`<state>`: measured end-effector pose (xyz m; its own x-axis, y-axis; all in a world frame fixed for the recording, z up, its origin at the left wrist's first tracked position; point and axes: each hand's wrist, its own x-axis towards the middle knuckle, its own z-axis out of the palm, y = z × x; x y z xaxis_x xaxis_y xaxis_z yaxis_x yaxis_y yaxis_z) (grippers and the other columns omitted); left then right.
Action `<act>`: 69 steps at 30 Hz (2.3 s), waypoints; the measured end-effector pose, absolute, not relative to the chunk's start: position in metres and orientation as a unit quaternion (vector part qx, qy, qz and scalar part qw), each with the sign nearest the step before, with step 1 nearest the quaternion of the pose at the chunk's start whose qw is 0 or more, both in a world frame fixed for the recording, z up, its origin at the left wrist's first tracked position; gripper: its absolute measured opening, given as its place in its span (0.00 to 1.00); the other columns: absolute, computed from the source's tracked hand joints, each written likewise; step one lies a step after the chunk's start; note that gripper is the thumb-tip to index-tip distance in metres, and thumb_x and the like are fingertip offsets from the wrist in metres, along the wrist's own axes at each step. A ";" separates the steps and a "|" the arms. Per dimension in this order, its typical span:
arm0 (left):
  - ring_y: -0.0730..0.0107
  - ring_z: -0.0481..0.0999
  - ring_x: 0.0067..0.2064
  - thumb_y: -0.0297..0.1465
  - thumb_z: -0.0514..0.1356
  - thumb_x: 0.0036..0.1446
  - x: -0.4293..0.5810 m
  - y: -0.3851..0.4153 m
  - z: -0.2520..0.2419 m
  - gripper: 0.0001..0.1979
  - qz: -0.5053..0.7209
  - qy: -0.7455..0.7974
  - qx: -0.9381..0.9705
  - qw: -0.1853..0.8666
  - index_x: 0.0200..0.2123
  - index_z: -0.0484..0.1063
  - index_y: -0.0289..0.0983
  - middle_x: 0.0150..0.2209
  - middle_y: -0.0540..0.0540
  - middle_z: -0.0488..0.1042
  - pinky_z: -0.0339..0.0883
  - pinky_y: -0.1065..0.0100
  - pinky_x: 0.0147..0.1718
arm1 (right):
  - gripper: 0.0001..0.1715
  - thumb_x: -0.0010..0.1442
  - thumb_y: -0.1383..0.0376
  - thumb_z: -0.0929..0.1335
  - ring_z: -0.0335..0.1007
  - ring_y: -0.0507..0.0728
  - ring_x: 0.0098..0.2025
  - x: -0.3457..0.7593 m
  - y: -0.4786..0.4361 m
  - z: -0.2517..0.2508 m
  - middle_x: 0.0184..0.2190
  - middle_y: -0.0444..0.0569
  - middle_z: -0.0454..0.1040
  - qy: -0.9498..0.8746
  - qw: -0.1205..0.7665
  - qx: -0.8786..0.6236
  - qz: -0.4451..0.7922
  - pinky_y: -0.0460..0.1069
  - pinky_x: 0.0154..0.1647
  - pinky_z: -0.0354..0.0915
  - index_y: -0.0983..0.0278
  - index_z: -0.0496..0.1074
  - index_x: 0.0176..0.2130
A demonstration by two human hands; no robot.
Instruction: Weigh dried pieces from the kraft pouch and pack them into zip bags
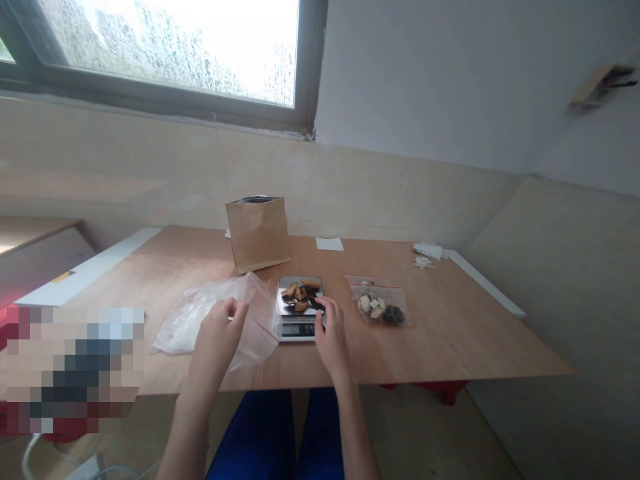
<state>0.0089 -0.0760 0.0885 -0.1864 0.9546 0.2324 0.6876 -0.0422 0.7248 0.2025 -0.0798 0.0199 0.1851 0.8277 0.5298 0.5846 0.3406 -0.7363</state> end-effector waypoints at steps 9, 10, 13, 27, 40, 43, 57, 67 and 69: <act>0.65 0.65 0.32 0.35 0.48 0.51 0.013 -0.058 0.091 0.12 0.373 0.675 0.614 0.171 0.17 0.59 0.39 0.26 0.47 0.64 0.58 0.65 0.33 | 0.17 0.55 0.75 0.59 0.64 0.60 0.49 0.223 -0.067 0.013 0.44 0.56 0.68 -0.699 0.408 -0.577 0.104 0.57 0.51 0.62 0.66 0.67 0.44; 0.64 0.66 0.32 0.35 0.48 0.51 0.014 -0.056 0.091 0.12 0.374 0.673 0.613 0.177 0.18 0.59 0.39 0.26 0.47 0.64 0.58 0.65 0.33 | 0.17 0.55 0.76 0.58 0.65 0.59 0.47 0.224 -0.068 0.015 0.43 0.55 0.68 -0.702 0.405 -0.577 0.105 0.57 0.50 0.63 0.66 0.67 0.43; 0.65 0.65 0.30 0.36 0.48 0.51 0.017 -0.055 0.090 0.12 0.376 0.671 0.611 0.189 0.18 0.57 0.40 0.24 0.48 0.64 0.59 0.64 0.33 | 0.17 0.54 0.77 0.59 0.67 0.58 0.44 0.227 -0.068 0.019 0.40 0.52 0.69 -0.705 0.405 -0.572 0.110 0.55 0.47 0.65 0.64 0.68 0.40; 0.63 0.69 0.36 0.36 0.47 0.53 0.034 -0.053 0.077 0.09 0.421 0.590 0.662 0.188 0.24 0.58 0.41 0.29 0.47 0.66 0.61 0.63 0.38 | 0.10 0.57 0.62 0.64 0.70 0.52 0.31 0.193 -0.065 0.079 0.31 0.47 0.74 -0.568 0.578 -0.490 0.322 0.46 0.33 0.66 0.66 0.70 0.36; 0.62 0.73 0.37 0.39 0.47 0.54 0.024 -0.060 0.068 0.13 0.447 0.606 0.612 0.239 0.31 0.66 0.39 0.37 0.43 0.75 0.65 0.61 0.38 | 0.13 0.61 0.67 0.58 0.68 0.53 0.33 0.183 -0.061 0.071 0.34 0.48 0.73 -0.638 0.526 -0.530 0.191 0.47 0.35 0.64 0.64 0.71 0.37; 0.61 0.74 0.42 0.42 0.49 0.53 0.020 -0.060 0.064 0.13 0.472 0.611 0.566 0.288 0.27 0.64 0.39 0.49 0.39 0.72 0.68 0.62 0.37 | 0.15 0.59 0.72 0.59 0.67 0.56 0.42 0.190 -0.058 0.055 0.39 0.51 0.72 -0.707 0.451 -0.528 0.138 0.51 0.44 0.64 0.63 0.71 0.40; 0.54 0.71 0.51 0.38 0.54 0.49 0.021 -0.066 0.071 0.11 0.506 0.604 0.475 0.391 0.23 0.58 0.38 0.47 0.41 0.72 0.75 0.66 0.24 | 0.16 0.56 0.78 0.60 0.67 0.60 0.44 0.190 -0.059 0.036 0.38 0.53 0.74 -0.783 0.330 -0.518 0.094 0.55 0.45 0.66 0.66 0.72 0.39; 0.54 0.72 0.48 0.38 0.54 0.47 0.025 -0.065 0.069 0.11 0.486 0.620 0.468 0.400 0.22 0.57 0.38 0.43 0.42 0.73 0.75 0.68 0.23 | 0.17 0.52 0.63 0.69 0.72 0.54 0.36 0.178 -0.058 0.059 0.37 0.50 0.75 -0.532 0.616 -0.472 0.339 0.49 0.39 0.68 0.65 0.68 0.42; 0.57 0.74 0.46 0.38 0.53 0.48 0.027 -0.065 0.070 0.11 0.481 0.621 0.466 0.407 0.22 0.57 0.38 0.44 0.43 0.72 0.74 0.69 0.22 | 0.20 0.52 0.62 0.70 0.72 0.54 0.39 0.171 -0.060 0.068 0.39 0.51 0.74 -0.509 0.639 -0.434 0.381 0.49 0.41 0.68 0.65 0.66 0.44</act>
